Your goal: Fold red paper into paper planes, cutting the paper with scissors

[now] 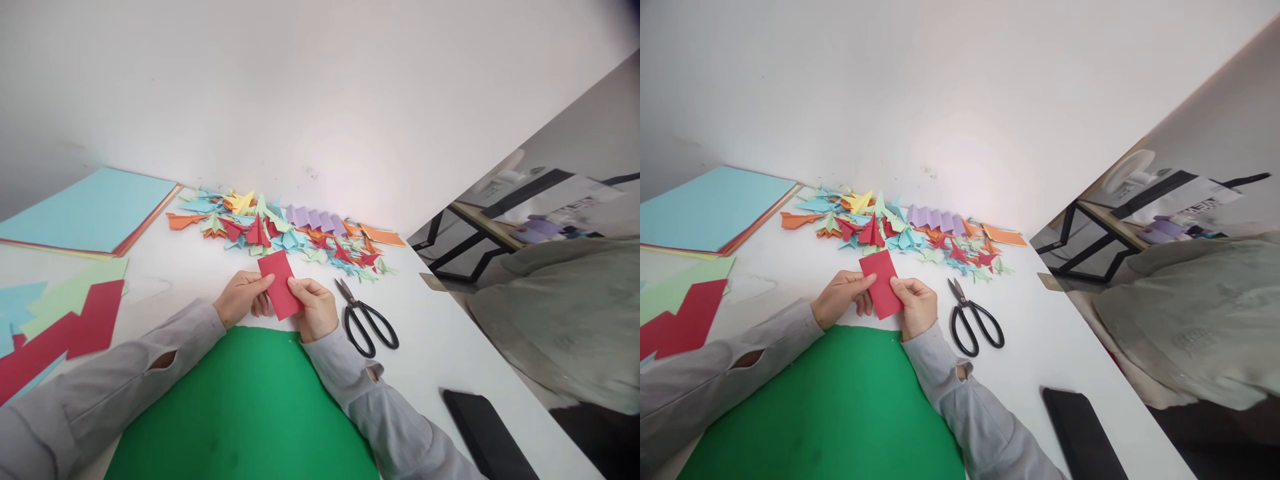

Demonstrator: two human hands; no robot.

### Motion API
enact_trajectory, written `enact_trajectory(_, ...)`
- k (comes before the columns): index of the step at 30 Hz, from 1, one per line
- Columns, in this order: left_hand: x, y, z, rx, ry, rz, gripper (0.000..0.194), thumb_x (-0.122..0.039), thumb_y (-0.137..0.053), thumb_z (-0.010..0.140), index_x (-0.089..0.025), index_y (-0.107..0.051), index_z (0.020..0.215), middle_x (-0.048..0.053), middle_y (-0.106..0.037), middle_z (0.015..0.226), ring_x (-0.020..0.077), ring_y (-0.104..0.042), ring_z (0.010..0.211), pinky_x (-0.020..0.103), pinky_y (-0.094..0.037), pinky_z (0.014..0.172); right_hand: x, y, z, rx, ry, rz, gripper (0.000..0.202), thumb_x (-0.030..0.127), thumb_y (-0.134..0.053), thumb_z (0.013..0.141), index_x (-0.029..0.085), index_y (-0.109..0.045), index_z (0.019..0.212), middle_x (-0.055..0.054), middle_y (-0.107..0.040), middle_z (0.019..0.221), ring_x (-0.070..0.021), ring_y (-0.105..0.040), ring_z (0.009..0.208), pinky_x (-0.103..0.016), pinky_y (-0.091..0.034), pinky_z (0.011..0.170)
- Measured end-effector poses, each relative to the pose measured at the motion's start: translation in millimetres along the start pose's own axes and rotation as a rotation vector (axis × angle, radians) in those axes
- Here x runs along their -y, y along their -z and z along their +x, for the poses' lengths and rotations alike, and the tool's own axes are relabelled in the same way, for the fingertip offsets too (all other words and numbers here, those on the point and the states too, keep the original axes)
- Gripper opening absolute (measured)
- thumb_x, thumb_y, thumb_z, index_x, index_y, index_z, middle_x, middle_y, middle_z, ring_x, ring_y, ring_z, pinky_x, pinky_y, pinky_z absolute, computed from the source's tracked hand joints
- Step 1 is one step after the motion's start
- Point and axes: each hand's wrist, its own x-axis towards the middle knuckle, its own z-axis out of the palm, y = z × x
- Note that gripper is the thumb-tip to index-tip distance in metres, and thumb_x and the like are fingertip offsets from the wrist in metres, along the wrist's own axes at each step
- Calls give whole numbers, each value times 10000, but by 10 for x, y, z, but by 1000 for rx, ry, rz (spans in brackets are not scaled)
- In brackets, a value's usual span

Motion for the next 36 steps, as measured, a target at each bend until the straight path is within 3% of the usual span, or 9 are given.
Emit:
enact_trajectory(7, -15, 10, 15, -206, -50, -36, 361, -430, -684, 664, -147, -516, 518, -2, -557, 387, 78, -454, 306, 199, -329, 344, -4, 13, -4, -1, 19, -57, 292, 360, -836, 430, 154, -642, 498, 27, -621, 460, -81, -493, 436, -224, -385, 473)
enact_trajectory(11, -20, 9, 18, -218, -64, -79, 357, -436, -711, 635, -142, -538, 528, -7, -554, 380, 78, -452, 309, 198, -331, 344, -18, 28, -20, 14, 38, -144, 302, 370, -824, 456, 153, -616, 490, 25, -615, 456, -81, -485, 424, -221, -376, 460)
enact_trajectory(16, -15, 5, 21, -316, -118, -110, 308, -349, -783, 560, -143, -555, 532, -54, -482, 325, 48, -374, 293, 183, -294, 339, -15, 28, -48, 48, 46, -229, 312, 388, -811, 475, 152, -608, 495, 25, -606, 452, -79, -473, 420, -215, -357, 445)
enact_trajectory(20, 3, 22, 36, -306, -116, -148, 373, -366, -743, 618, -155, -487, 448, -36, -491, 328, 55, -392, 300, 190, -296, 349, -16, 27, -53, 56, 59, -247, 308, 388, -805, 482, 154, -605, 495, 23, -609, 459, -81, -480, 430, -215, -360, 454)
enact_trajectory(27, -8, 35, 40, -238, -86, -264, 345, -430, -709, 643, -150, -561, 508, -25, -502, 343, 75, -411, 308, 197, -308, 336, -49, 47, -15, 42, 54, -232, 306, 377, -806, 478, 157, -595, 494, 28, -604, 449, -76, -469, 412, -213, -356, 444)
enact_trajectory(36, -13, 36, 30, -240, -80, -247, 344, -409, -712, 641, -144, -555, 486, -18, -501, 330, 66, -390, 294, 191, -287, 335, -38, 46, -14, 84, 23, -193, 311, 369, -818, 470, 160, -590, 500, 34, -608, 448, -75, -488, 410, -207, -379, 440)
